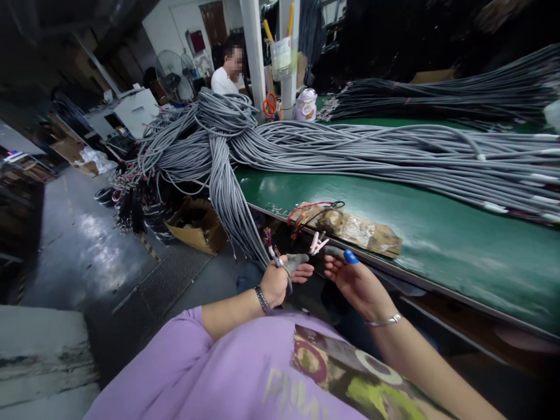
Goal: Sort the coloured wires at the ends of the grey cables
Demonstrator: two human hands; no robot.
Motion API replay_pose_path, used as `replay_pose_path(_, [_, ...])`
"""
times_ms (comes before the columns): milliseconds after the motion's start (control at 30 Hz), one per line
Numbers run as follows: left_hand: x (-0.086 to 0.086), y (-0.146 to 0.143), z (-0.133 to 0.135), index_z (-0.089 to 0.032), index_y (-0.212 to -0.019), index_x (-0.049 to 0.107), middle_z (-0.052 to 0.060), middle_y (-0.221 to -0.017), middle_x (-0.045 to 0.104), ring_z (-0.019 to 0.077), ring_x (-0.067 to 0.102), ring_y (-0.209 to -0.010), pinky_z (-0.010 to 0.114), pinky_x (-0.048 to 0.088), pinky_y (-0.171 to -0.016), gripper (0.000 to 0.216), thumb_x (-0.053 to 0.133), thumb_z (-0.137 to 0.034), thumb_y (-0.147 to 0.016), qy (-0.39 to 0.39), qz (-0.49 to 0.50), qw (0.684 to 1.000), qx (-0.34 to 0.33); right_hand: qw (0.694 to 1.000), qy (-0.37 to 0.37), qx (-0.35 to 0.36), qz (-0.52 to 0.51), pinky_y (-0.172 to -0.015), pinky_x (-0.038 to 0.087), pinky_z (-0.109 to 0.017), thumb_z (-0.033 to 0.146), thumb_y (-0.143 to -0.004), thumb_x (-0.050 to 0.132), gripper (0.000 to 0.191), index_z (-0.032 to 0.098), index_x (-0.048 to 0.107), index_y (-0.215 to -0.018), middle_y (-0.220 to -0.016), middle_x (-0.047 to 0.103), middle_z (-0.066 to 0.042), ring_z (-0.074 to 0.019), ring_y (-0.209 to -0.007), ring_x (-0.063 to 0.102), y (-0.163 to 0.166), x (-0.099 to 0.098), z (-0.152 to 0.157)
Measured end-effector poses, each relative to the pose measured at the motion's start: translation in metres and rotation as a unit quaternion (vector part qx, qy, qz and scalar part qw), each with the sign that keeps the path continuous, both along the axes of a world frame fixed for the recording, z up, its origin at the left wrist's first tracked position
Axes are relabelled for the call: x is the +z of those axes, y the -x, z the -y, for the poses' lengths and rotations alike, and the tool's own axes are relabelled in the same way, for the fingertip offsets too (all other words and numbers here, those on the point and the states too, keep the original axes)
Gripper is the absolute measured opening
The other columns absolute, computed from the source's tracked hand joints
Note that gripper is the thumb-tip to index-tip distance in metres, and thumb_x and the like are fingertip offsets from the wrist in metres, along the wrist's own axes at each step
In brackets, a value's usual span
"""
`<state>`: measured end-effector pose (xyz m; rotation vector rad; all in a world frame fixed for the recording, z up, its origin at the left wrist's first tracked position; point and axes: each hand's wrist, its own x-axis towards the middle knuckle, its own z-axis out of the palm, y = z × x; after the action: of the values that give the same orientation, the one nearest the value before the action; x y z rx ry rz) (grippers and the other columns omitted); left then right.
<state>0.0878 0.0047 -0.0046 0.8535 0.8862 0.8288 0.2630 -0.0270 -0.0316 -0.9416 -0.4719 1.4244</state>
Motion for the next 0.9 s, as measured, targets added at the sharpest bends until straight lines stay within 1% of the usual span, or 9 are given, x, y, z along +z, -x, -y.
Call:
replay_pose_path(100, [0.000, 0.001, 0.003, -0.013, -0.098, 0.066, 0.008, -0.081, 0.072, 0.0114, 0.063, -0.054, 0.017, 0.032, -0.043, 0.035, 0.068, -0.035, -0.070, -0.006, -0.043, 0.998, -0.052, 0.995, -0.008, -0.022, 0.095, -0.064, 0.052, -0.028, 0.050, -0.070, 0.076, 0.029, 0.025, 0.071, -0.085, -0.080, 0.069, -0.003, -0.0155, -0.068, 0.061, 0.005, 0.003, 0.014])
replay_pose_path(167, [0.000, 0.000, 0.007, -0.013, -0.099, 0.066, 0.008, -0.084, 0.072, 0.0087, 0.058, -0.048, 0.017, 0.026, -0.040, 0.034, 0.070, -0.028, -0.068, -0.021, -0.064, 0.994, -0.092, 0.982, -0.027, -0.014, 0.187, -0.065, 0.052, -0.029, 0.048, -0.070, 0.077, 0.029, 0.025, 0.072, -0.086, -0.075, 0.068, -0.002, -0.0158, -0.066, 0.059, 0.011, 0.010, 0.024])
replay_pose_path(233, [-0.001, -0.001, 0.012, -0.014, -0.101, 0.066, 0.007, -0.088, 0.071, 0.0088, 0.058, -0.053, 0.018, 0.035, -0.046, 0.038, 0.072, -0.020, -0.064, -0.038, -0.050, 0.990, -0.127, 0.956, -0.069, 0.039, 0.282, -0.070, 0.053, -0.033, 0.047, -0.071, 0.075, 0.028, 0.025, 0.073, -0.088, -0.077, 0.069, -0.004, -0.0195, -0.071, 0.061, 0.016, 0.018, 0.033])
replay_pose_path(300, [-0.003, -0.002, 0.016, -0.015, -0.104, 0.066, 0.005, -0.087, 0.070, 0.0122, 0.061, -0.066, 0.022, 0.047, -0.061, 0.046, 0.073, -0.009, -0.058, -0.069, -0.027, 0.987, -0.141, 0.934, -0.105, 0.072, 0.333, -0.077, 0.053, -0.037, 0.046, -0.072, 0.074, 0.033, 0.026, 0.072, -0.098, -0.090, 0.072, -0.006, -0.0241, -0.082, 0.064, 0.020, 0.025, 0.040])
replay_pose_path(400, [-0.004, 0.000, 0.019, -0.017, -0.108, 0.067, 0.003, -0.085, 0.069, 0.0182, 0.063, -0.079, 0.028, 0.051, -0.073, 0.060, 0.072, 0.001, -0.051, -0.110, -0.060, 0.982, -0.144, 0.889, -0.156, 0.092, 0.420, -0.081, 0.053, -0.039, 0.043, -0.070, 0.076, 0.031, 0.027, 0.072, -0.096, -0.096, 0.072, -0.007, -0.0267, -0.087, 0.065, 0.024, 0.026, 0.046])
replay_pose_path(500, [-0.001, 0.006, 0.021, -0.019, -0.111, 0.067, 0.002, -0.083, 0.070, 0.0209, 0.064, -0.082, 0.032, 0.052, -0.077, 0.066, 0.071, 0.003, -0.049, -0.143, -0.079, 0.973, -0.164, 0.865, -0.177, 0.086, 0.462, -0.074, 0.053, -0.037, 0.044, -0.073, 0.072, 0.023, 0.027, 0.072, -0.089, -0.089, 0.072, -0.006, -0.0260, -0.081, 0.065, 0.026, 0.020, 0.047])
replay_pose_path(667, [0.008, 0.008, 0.023, -0.020, -0.106, 0.070, 0.002, -0.079, 0.069, 0.0205, 0.066, -0.079, 0.031, 0.052, -0.076, 0.058, 0.074, 0.000, -0.052, -0.133, -0.025, 0.974, -0.181, 0.880, -0.146, 0.052, 0.450, -0.071, 0.053, -0.038, 0.051, -0.073, 0.070, 0.025, 0.027, 0.069, -0.081, -0.079, 0.072, -0.006, -0.0264, -0.076, 0.066, 0.028, 0.014, 0.049])
replay_pose_path(800, [0.015, 0.011, 0.022, -0.016, -0.098, 0.071, 0.003, -0.073, 0.066, 0.0157, 0.063, -0.069, 0.025, 0.049, -0.065, 0.041, 0.083, -0.019, -0.058, -0.058, 0.036, 0.971, -0.228, 0.930, -0.072, 0.037, 0.358, -0.054, 0.049, -0.034, 0.058, -0.074, 0.069, 0.035, 0.024, 0.064, -0.081, -0.062, 0.066, -0.004, -0.0206, -0.055, 0.060, 0.028, 0.016, 0.050])
replay_pose_path(900, [0.014, 0.019, 0.017, -0.014, -0.101, 0.070, 0.007, -0.080, 0.069, 0.0128, 0.062, -0.065, 0.022, 0.045, -0.059, 0.049, 0.084, -0.035, -0.060, -0.002, 0.048, 0.980, -0.194, 0.960, -0.068, 0.023, 0.271, -0.055, 0.049, -0.031, 0.056, -0.073, 0.071, 0.036, 0.024, 0.062, -0.085, -0.071, 0.068, -0.004, -0.0161, -0.055, 0.057, 0.030, 0.022, 0.049])
